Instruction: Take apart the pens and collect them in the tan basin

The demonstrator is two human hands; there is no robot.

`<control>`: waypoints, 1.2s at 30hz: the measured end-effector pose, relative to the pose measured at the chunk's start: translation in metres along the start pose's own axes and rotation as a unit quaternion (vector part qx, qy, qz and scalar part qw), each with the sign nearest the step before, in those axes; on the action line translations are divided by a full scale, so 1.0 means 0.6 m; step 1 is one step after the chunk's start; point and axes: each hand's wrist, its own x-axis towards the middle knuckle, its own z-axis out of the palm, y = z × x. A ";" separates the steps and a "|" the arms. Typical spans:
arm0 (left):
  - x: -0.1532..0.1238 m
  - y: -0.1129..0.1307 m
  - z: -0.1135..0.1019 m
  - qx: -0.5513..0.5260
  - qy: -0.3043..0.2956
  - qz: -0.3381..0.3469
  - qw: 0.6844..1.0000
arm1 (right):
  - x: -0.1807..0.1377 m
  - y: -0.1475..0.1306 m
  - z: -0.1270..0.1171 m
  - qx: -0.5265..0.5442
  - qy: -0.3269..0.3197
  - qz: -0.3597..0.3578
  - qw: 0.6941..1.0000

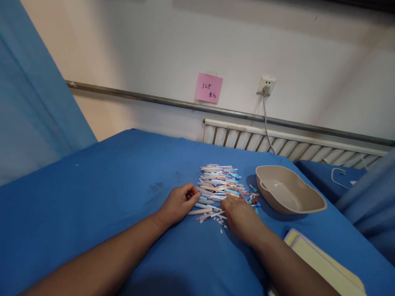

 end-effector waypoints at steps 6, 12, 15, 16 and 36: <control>0.007 -0.010 -0.015 0.027 0.045 -0.001 0.999 | -0.001 0.010 -0.005 0.075 0.045 0.013 0.996; 0.006 -0.011 -0.017 0.050 0.032 0.004 0.998 | 0.003 0.029 0.018 0.291 0.180 0.111 0.933; 0.004 -0.005 -0.015 0.084 0.021 0.037 0.996 | 0.009 0.034 0.026 0.394 0.242 0.165 0.871; 0.003 -0.004 -0.014 0.101 0.019 0.063 0.993 | 0.011 0.034 0.027 0.413 0.254 0.178 0.856; -0.031 0.017 0.008 0.179 -0.141 0.155 0.961 | 0.029 0.024 0.056 0.494 0.241 0.207 0.809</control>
